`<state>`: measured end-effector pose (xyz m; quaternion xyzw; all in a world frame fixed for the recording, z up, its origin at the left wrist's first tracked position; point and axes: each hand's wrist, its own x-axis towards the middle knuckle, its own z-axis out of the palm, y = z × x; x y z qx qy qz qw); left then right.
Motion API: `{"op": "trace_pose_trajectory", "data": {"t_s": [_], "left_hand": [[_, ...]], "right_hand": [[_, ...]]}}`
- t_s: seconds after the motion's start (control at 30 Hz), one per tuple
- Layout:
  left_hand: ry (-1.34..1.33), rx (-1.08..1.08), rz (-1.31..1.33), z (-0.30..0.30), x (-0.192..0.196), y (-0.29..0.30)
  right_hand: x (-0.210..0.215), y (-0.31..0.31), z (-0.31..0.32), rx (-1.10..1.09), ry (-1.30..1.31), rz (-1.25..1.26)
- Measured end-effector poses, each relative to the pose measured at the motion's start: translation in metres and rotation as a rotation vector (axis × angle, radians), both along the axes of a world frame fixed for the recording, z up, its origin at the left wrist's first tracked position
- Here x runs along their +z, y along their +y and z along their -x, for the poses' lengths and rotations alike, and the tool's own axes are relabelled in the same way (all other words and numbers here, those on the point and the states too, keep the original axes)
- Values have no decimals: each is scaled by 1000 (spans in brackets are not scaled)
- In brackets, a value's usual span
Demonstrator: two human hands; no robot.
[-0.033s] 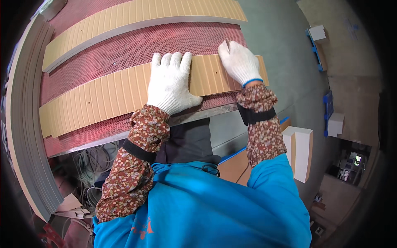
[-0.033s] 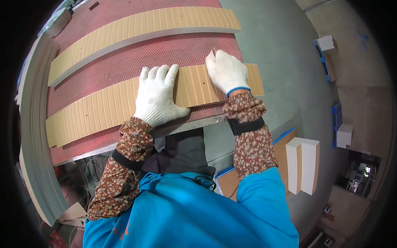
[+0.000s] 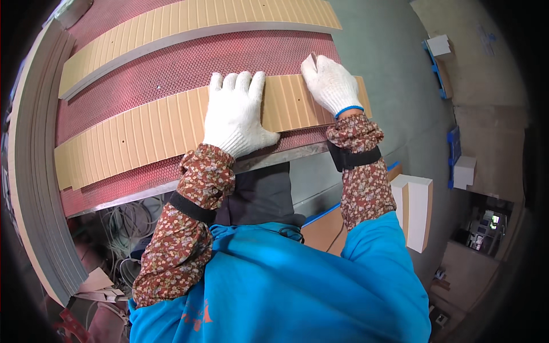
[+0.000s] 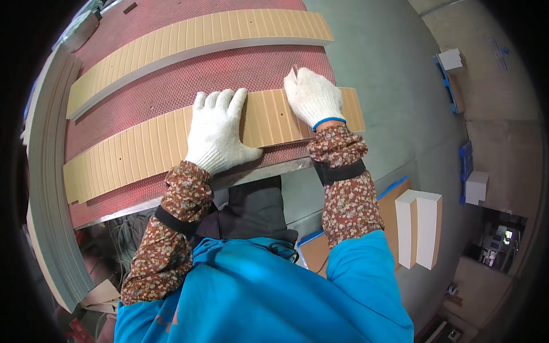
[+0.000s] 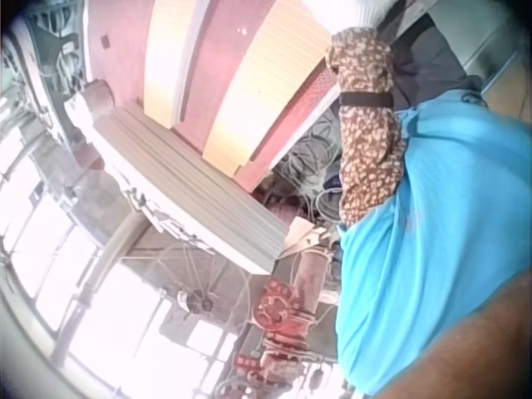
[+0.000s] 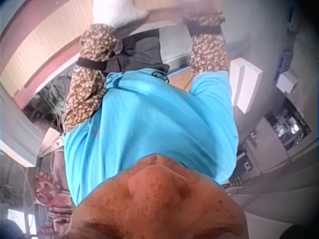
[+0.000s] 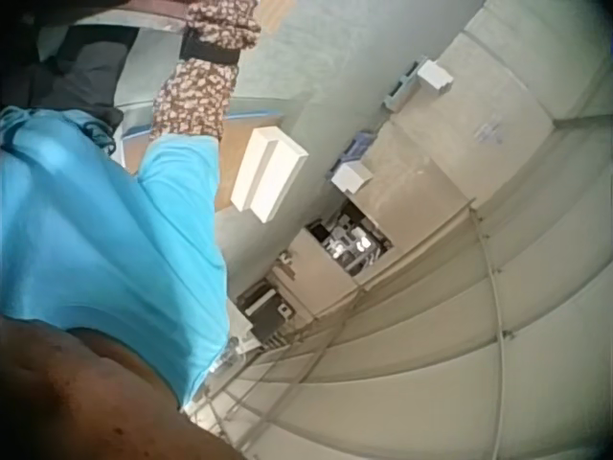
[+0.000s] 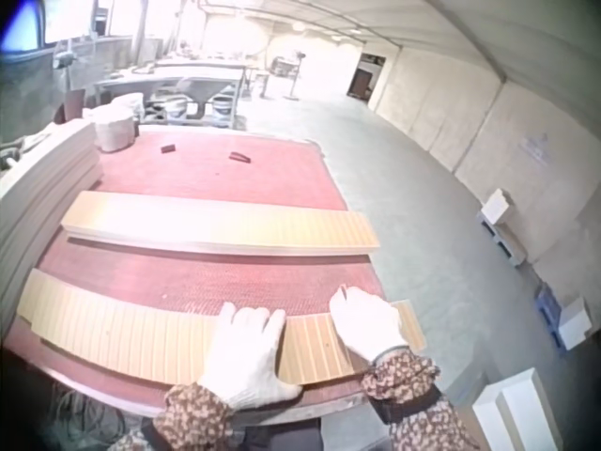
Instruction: Sanding the surfaces and edges of slatted wood furniture components using a manual sanding block.
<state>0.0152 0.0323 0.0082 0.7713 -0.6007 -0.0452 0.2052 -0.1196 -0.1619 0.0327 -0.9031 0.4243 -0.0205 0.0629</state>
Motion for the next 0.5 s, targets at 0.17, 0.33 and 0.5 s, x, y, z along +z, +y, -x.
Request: {"op": "trace_pose_trajectory", "data": {"t_s": [0.17, 0.33, 0.5], "left_hand": [[-84, 17, 170, -2, -14, 1], [-67, 9, 156, -2, -11, 1], [-86, 17, 158, 0, -14, 0]], "right_hand": [[-9, 28, 25, 11, -40, 56], [3, 85, 71, -34, -19, 105], [-7, 101, 88, -71, -11, 157]]}}
